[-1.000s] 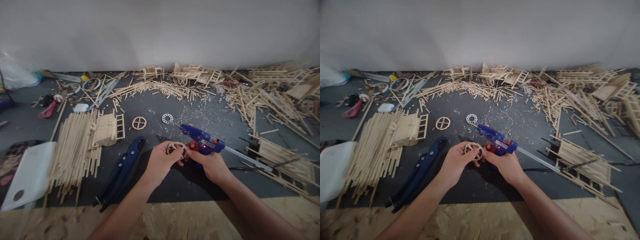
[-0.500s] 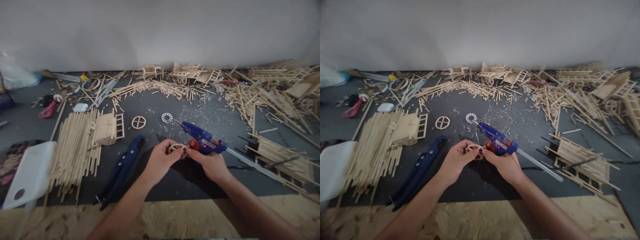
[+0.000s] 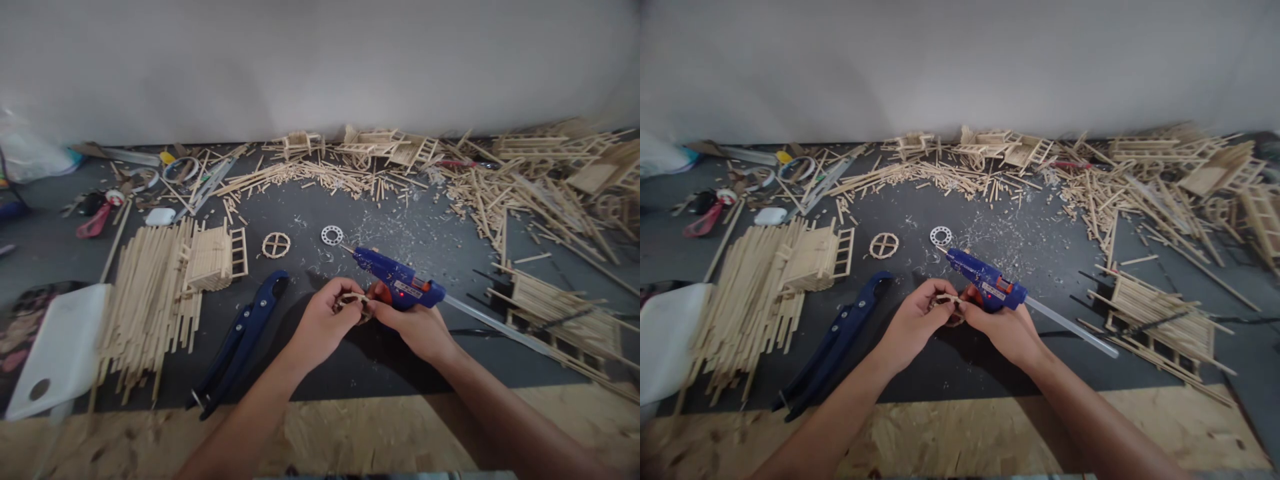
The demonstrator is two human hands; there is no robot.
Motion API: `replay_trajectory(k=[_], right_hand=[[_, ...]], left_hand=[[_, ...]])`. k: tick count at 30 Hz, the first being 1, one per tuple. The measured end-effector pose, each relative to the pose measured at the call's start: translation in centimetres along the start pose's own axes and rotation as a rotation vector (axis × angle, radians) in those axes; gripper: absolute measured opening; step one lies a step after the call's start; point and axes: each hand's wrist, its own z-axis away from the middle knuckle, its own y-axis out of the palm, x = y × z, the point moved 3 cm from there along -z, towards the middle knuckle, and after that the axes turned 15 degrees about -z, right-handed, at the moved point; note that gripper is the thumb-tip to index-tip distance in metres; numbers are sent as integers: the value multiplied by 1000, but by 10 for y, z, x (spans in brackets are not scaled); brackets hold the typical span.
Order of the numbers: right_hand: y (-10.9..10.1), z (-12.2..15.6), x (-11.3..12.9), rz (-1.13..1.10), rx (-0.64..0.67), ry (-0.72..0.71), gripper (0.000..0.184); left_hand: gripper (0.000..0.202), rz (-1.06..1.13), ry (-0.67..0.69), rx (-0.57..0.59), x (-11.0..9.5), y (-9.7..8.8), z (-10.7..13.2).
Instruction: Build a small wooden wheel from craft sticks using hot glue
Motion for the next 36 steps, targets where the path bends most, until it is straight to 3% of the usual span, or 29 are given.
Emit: replay_trajectory(k=[36], right_hand=[[2, -1, 1, -16, 18, 28, 13]], left_hand=[[10, 30, -39, -38, 1, 3, 2]])
